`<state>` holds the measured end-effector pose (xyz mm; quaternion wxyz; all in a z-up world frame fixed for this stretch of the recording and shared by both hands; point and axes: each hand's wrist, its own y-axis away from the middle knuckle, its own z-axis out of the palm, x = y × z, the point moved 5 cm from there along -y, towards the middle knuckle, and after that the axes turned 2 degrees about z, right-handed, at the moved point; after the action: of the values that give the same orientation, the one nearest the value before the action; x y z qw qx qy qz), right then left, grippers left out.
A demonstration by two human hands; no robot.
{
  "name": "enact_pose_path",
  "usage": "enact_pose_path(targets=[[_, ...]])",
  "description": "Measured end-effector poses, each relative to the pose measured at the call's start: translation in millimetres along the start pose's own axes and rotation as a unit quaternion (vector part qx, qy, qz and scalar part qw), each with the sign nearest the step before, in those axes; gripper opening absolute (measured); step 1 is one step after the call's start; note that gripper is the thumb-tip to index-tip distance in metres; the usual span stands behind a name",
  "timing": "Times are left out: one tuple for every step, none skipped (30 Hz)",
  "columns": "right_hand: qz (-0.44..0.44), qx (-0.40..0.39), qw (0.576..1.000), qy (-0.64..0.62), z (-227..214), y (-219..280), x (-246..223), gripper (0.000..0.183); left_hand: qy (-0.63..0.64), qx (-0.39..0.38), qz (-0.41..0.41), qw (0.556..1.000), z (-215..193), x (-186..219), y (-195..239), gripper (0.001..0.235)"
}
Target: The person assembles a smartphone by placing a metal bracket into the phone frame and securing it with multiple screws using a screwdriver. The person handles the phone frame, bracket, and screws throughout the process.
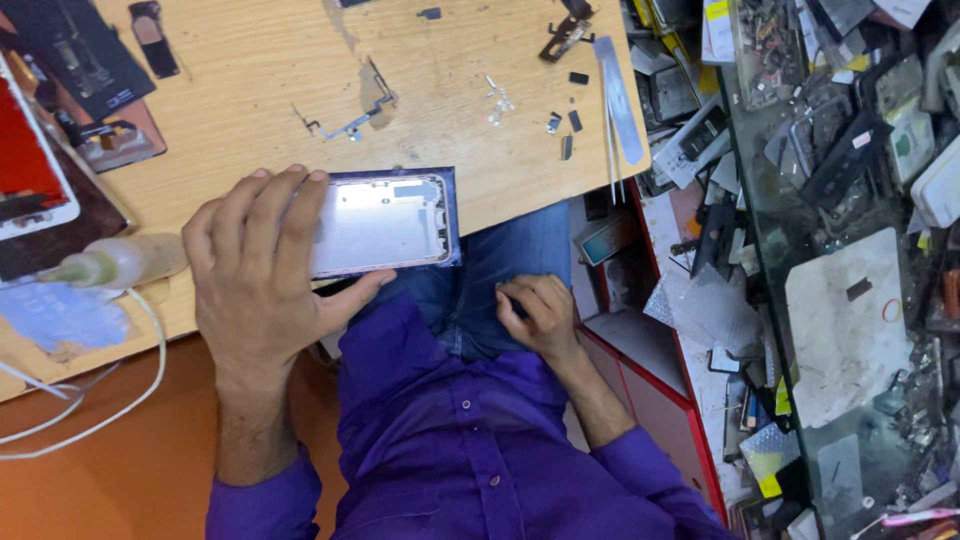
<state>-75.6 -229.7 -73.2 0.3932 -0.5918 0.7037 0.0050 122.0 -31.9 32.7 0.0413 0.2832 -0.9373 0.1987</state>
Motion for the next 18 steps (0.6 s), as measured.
enact_pose_path(targets=[[-0.005,0.010,1.000,0.003,1,4,5,0.014,-0.003,-0.006,-0.004,1.000,0,0,0,0.089],[-0.013,0.022,1.000,0.007,4,3,10,0.014,-0.007,-0.010,-0.009,1.000,1,0,0,0.089],[-0.021,0.033,0.999,0.011,5,3,12,0.013,-0.008,-0.011,-0.011,1.000,2,1,0,0.090],[-0.018,0.033,0.999,0.008,7,3,13,0.013,-0.009,-0.013,-0.012,1.000,2,2,-1,0.090],[-0.014,0.033,0.999,0.004,7,3,13,0.012,-0.011,-0.015,-0.014,1.000,1,3,-1,0.091],[-0.014,0.035,0.999,-0.001,7,-1,14,0.012,-0.011,-0.013,-0.014,1.000,1,4,-2,0.093],[-0.015,0.035,0.999,0.000,4,-4,13,0.011,-0.010,-0.012,-0.014,1.000,1,5,-3,0.096],[-0.018,0.033,0.999,-0.002,2,-5,11,0.011,-0.012,-0.011,-0.017,1.000,0,5,-3,0.098],[-0.020,0.032,0.999,-0.004,1,-7,11,0.011,-0.013,-0.009,-0.015,1.000,1,5,-4,0.097],[-0.018,0.033,0.999,-0.007,1,-7,10,0.011,-0.015,-0.009,-0.016,1.000,1,5,-4,0.097],[-0.015,0.035,0.999,-0.009,0,-6,10,0.011,-0.017,-0.010,-0.017,1.000,1,5,-4,0.096],[-0.015,0.037,0.999,-0.011,0,-7,11,0.011,-0.019,-0.008,-0.018,1.000,1,6,-4,0.097],[-0.014,0.037,0.999,-0.012,-1,-7,12,0.011,-0.020,-0.006,-0.018,1.000,1,6,-4,0.097],[-0.015,0.038,0.999,-0.013,-1,-8,13,0.011,-0.021,-0.003,-0.018,1.000,1,7,-5,0.098],[-0.016,0.039,0.999,-0.014,-2,-8,14,0.011,-0.023,0.000,-0.017,1.000,1,7,-7,0.098],[-0.015,0.041,0.999,-0.017,-1,-8,15,0.011,-0.026,0.001,-0.017,1.000,0,8,-8,0.097],[-0.013,0.043,0.999,-0.019,-1,-7,15,0.012,-0.029,0.003,-0.017,0.999,0,8,-9,0.097],[-0.010,0.044,0.999,-0.021,-1,-7,16,0.012,-0.029,0.003,-0.018,0.999,-1,9,-9,0.097]])
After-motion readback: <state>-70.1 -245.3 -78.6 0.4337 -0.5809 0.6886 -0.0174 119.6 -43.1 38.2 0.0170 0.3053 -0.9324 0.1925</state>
